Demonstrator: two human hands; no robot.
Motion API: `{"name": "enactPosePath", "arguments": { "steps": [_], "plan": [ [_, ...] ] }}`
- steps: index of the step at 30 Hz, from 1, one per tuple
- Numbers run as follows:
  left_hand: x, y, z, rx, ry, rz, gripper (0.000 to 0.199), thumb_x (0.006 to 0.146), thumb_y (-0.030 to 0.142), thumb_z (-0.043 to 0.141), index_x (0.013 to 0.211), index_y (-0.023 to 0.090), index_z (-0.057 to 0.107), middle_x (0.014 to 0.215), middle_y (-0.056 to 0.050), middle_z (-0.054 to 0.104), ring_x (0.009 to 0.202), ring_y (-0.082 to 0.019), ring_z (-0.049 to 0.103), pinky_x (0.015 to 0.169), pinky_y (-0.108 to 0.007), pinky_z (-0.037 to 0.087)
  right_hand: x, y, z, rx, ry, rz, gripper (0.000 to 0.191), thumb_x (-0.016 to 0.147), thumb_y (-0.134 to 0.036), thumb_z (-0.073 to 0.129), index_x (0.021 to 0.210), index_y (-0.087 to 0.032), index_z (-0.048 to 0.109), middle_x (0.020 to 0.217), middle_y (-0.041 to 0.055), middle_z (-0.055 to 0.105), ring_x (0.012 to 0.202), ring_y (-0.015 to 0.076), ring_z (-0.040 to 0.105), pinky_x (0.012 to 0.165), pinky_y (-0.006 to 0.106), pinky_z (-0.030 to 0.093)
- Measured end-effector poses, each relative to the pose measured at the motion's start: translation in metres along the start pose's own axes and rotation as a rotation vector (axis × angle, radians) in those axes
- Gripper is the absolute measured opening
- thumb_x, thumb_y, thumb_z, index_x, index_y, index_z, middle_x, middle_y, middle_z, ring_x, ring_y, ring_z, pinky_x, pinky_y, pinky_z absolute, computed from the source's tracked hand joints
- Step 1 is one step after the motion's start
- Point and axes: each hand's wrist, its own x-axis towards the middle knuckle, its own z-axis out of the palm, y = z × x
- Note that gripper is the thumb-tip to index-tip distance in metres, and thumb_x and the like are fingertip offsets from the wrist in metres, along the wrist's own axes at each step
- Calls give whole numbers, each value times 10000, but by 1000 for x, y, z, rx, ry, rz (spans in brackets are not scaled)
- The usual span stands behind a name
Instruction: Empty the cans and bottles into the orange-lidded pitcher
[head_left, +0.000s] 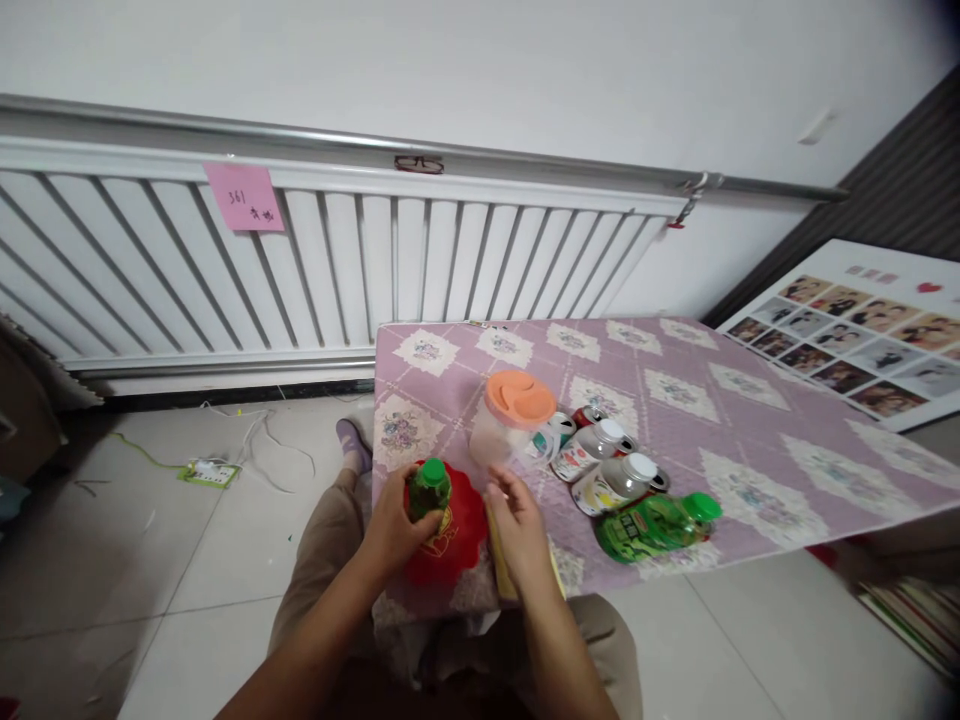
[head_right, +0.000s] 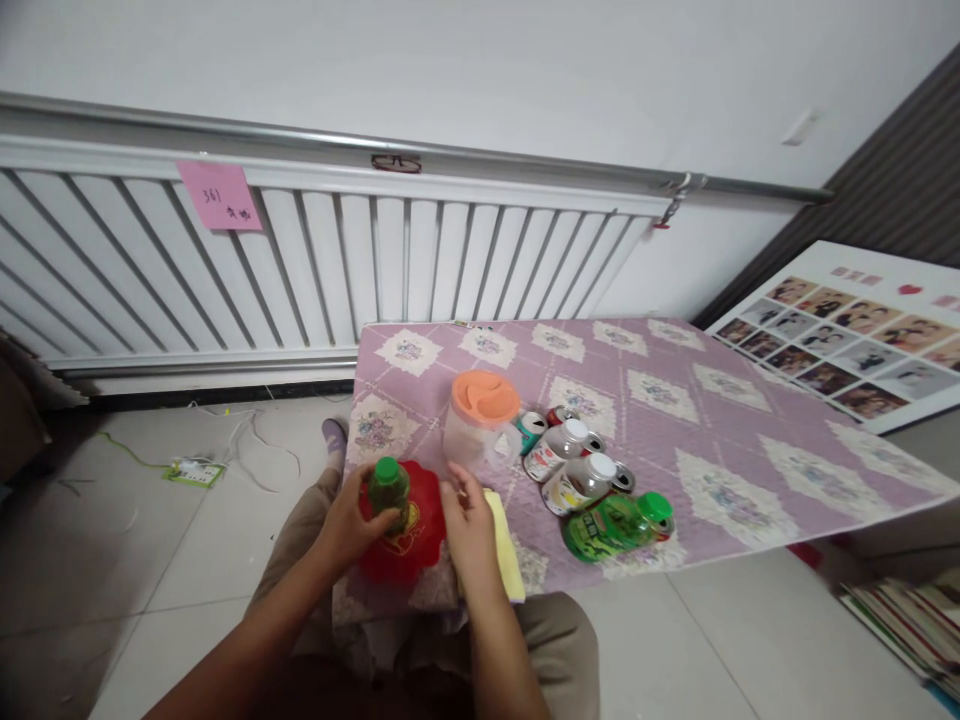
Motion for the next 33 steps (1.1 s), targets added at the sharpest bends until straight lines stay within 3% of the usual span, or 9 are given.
{"name": "enactPosePath", "arguments": {
  "steps": [4,7,10,14,17,21,25,29,33],
  "plan": [
    [0,1,-1,17,-11,-41,659,700,224,739,1291,192,449,1278,-110,599,1208,-269,586,1065,-456,443,1,47,-59,-205,128,133,622,777,-608,540,1186,-151,645,1289,184,665,1192,320,622,1030,491,472],
    [0,6,-3,34,-23,-82,658,710,226,737,1299,190,445,1288,-111,600,1217,-267,586,1059,-441,447,-5,72,-89,-286,149,238,643,654,-626,601,1051,-129,696,1175,219,708,1144,388,632,1034,540,445],
    [-1,10,-3,47,-20,-79,633,723,216,736,1289,199,452,1281,-103,606,1212,-258,589,1058,-433,447,-9,86,-97,-329,134,317,643,639,-601,619,1091,-150,694,1095,175,740,1085,370,661,999,519,468],
    [-1,10,-2,55,-2,-77,636,714,199,750,1279,201,458,1277,-104,608,1205,-259,594,1055,-430,449,-8,91,-91,-327,108,390,741,582,-500,708,1218,-126,634,1042,160,751,1029,365,685,957,511,486],
    [-1,8,-1,49,-9,-65,643,705,186,754,1279,199,465,1280,-108,610,1211,-261,589,1066,-434,440,-10,84,-87,-256,59,425,731,545,-442,742,1199,-139,626,1057,150,755,1028,359,694,931,495,507],
    [-1,6,0,20,7,-54,655,691,174,758,1278,200,471,1276,-107,613,1213,-261,589,1071,-435,438,-23,66,-85,-88,-68,465,440,645,-517,672,941,-192,670,879,100,778,781,308,742,703,424,579],
    [0,7,0,-6,4,-45,639,689,185,756,1269,201,487,1249,-94,624,1188,-256,600,1059,-427,447,-33,37,-79,168,-21,511,384,637,-502,738,889,-233,628,819,52,770,672,279,728,627,399,582],
    [0,6,0,-26,11,-46,652,680,195,757,1271,190,483,1260,-105,614,1195,-265,588,1067,-449,439,-26,-5,-65,184,117,345,477,665,-511,739,1032,-240,602,940,56,760,766,271,722,647,374,579],
    [0,5,0,-52,11,-33,654,681,188,750,1278,177,483,1284,-121,605,1211,-274,575,1085,-475,423,-9,-47,-36,35,189,90,475,695,-470,717,1079,-225,581,1037,79,716,897,264,689,784,394,564]
  ]
}}
